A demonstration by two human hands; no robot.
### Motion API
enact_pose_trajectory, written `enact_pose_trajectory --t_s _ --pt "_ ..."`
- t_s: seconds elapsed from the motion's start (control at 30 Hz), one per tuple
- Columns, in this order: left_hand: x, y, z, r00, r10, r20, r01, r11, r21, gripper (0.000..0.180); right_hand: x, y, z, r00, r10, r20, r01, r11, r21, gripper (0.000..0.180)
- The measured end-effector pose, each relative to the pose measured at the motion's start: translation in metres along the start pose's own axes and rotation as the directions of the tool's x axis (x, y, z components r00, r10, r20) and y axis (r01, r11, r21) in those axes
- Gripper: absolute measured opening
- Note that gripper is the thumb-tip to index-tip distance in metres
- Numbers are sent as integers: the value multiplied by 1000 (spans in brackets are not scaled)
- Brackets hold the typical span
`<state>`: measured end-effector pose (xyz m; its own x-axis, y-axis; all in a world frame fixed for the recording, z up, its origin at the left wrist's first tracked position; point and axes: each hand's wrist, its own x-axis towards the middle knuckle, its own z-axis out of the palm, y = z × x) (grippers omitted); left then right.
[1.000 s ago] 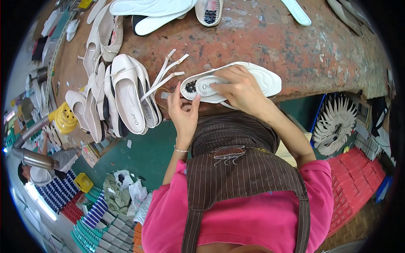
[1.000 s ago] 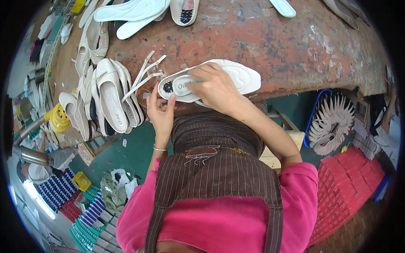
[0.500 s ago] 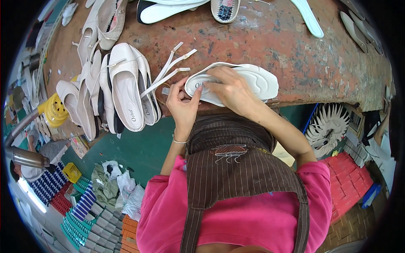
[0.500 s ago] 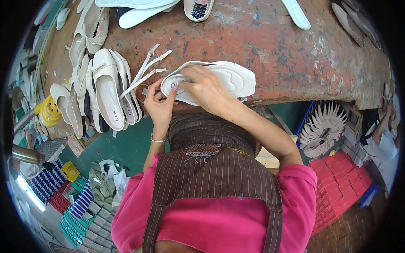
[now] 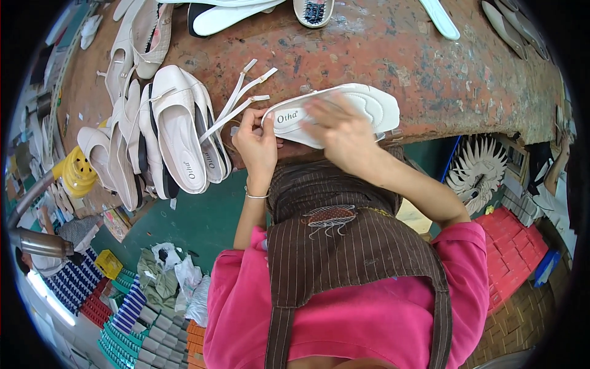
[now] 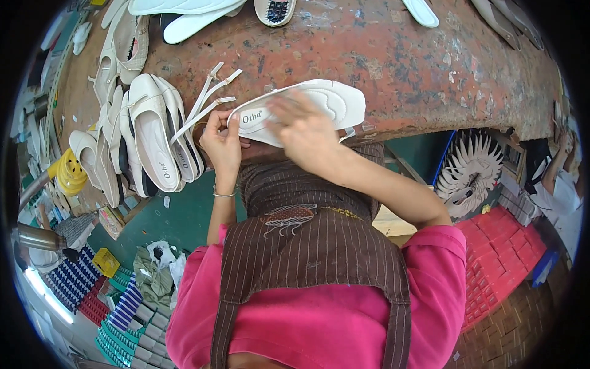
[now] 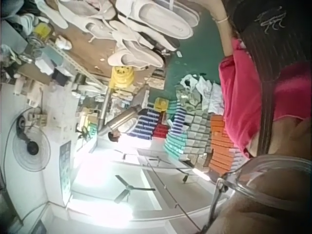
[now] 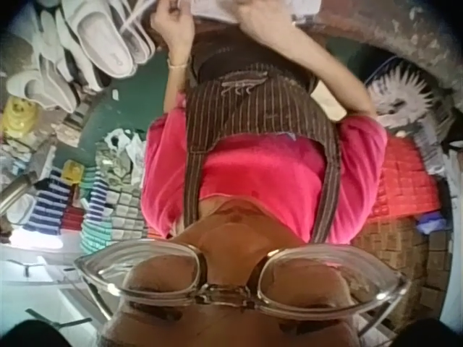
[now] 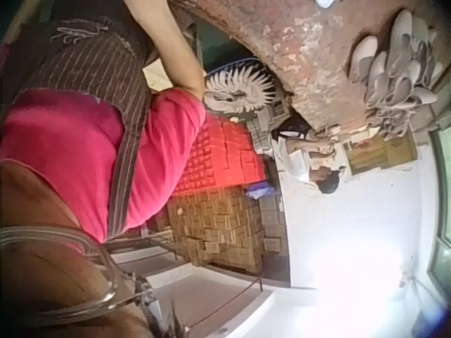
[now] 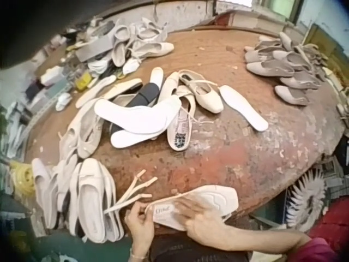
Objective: The worker is inserting insoles into white flat shoes at a production workbench in a factory.
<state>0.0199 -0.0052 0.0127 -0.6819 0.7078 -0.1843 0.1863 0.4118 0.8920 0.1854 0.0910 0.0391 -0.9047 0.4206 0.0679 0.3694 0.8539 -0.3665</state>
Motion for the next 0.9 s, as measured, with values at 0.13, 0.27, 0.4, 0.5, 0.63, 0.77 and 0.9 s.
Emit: enact_pose_trajectory --t_s 0.13,0.27,0.4,0.5,0.63,0.77,0.9 --pt "-3 12 2 997 -70 26 71 997 -27 8 -3 -2 -7 994 96 -49 -99 993 -60 30" --pt "-20 19 7 971 -108 213 97 993 61 13 6 26 -18 868 282 -409 -311 951 -4 28" --pt "-49 42 41 920 145 365 -278 897 344 18 28 70 -47 616 351 -705 -626 762 -167 25" --pt "-63 54 48 864 397 309 -500 752 429 20 14 63 -80 807 576 -129 -418 711 565 32" --pt "-80 56 59 762 496 416 -622 740 256 22 -40 13 -53 924 285 -256 -234 949 214 22" --pt "-80 34 65 662 424 618 -723 579 378 53 -44 -1 -9 902 352 -251 -342 936 82 34" --pt "-79 31 63 658 365 658 -717 571 400 57 21 37 -10 892 423 -157 -447 876 -181 50"
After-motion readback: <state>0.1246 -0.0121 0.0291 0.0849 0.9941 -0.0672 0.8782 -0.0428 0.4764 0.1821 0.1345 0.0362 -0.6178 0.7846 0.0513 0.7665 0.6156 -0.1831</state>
